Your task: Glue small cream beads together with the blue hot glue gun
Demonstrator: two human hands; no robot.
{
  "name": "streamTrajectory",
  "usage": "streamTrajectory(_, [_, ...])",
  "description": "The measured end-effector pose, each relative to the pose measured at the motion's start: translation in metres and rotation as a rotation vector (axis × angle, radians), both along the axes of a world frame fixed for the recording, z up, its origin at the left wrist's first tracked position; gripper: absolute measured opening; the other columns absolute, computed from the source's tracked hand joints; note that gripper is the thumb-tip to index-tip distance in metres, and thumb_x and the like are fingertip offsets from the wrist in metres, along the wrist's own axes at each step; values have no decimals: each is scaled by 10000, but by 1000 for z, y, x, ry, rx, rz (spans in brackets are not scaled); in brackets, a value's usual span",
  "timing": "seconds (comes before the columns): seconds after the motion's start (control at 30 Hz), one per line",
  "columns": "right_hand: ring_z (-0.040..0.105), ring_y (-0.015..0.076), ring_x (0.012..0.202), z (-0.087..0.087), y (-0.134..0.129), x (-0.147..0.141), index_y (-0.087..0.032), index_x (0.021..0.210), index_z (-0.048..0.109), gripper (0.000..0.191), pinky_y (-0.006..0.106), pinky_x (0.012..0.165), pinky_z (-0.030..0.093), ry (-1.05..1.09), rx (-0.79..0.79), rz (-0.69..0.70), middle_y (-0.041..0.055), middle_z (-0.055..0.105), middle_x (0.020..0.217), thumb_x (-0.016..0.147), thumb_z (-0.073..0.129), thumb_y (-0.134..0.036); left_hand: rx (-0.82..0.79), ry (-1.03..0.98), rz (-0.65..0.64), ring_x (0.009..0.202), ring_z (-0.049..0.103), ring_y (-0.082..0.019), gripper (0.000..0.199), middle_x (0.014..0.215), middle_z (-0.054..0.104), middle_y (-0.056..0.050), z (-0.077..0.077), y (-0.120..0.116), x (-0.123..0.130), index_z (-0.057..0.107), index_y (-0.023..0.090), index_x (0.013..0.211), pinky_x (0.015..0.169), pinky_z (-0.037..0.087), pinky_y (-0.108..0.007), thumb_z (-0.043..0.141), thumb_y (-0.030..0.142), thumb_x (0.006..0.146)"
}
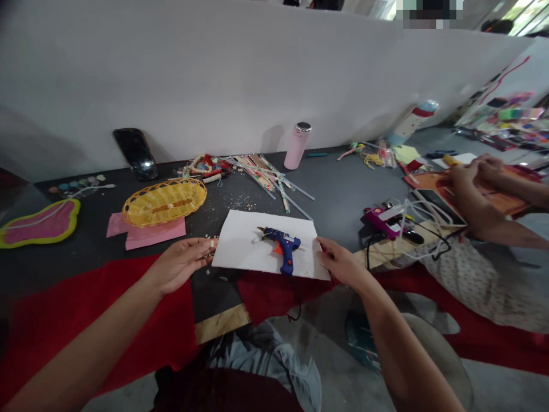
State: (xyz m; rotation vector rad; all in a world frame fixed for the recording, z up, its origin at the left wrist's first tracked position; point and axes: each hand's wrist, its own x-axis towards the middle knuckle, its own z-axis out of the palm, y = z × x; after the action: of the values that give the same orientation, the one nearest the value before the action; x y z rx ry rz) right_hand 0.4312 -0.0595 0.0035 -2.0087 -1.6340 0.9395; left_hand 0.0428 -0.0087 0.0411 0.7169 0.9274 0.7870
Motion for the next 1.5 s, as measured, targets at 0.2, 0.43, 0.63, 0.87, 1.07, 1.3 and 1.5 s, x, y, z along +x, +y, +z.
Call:
streamTrajectory(0.2, [458,119,489,-2,23,7,-173,1262,504,495,211,446,355,-93,14,30,-30,504,550,797,486,-342,4,-29,43,839,592,-153,192,874,682,-93,3,10,9,698,126,786,773,430,-280,742,266,662])
streamTrajectory(0.43, [382,98,454,1,34,9,-151,1264,487,505,201,425,295,-57,-5,46,-58,404,518,803,464,-357,-32,-16,97,782,594,-134,177,808,680,-77,2,13,14,701,123,774,741,425,-265,745,248,655])
streamTrajectory(0.63, [360,99,435,-1,35,10,-166,1279,472,540,204,412,264,8,-7,16,-73,383,497,785,473,-384,16,-31,89,838,586,-140,180,875,678,-82,6,15,15,698,127,804,765,431,-265,726,254,680])
streamTrajectory(0.87, [391,99,475,-1,30,18,-158,1279,481,561,205,428,288,99,-14,-10,-40,490,575,775,498,-404,19,-58,79,853,595,-152,166,897,686,-88,9,3,17,696,131,806,805,434,-293,715,251,692])
streamTrajectory(1.07, [358,84,455,10,34,12,-107,1295,465,565,190,403,264,139,-21,-109,-49,430,534,779,509,-332,83,-58,48,799,595,-147,227,873,689,-98,-1,27,30,697,117,809,751,427,-282,744,276,654])
streamTrajectory(1.3, [330,73,412,9,57,15,-96,1277,489,557,193,399,266,145,-23,-171,-73,387,486,771,523,-328,65,-63,112,801,580,-140,234,822,675,-67,-13,59,46,681,133,752,743,414,-275,772,287,602])
streamTrajectory(1.5, [390,79,404,3,90,13,-97,1263,501,486,187,396,308,38,-2,-142,-57,446,491,804,472,-253,23,-60,170,791,574,-162,254,807,657,-44,-11,75,49,648,163,739,715,427,-338,780,301,571])
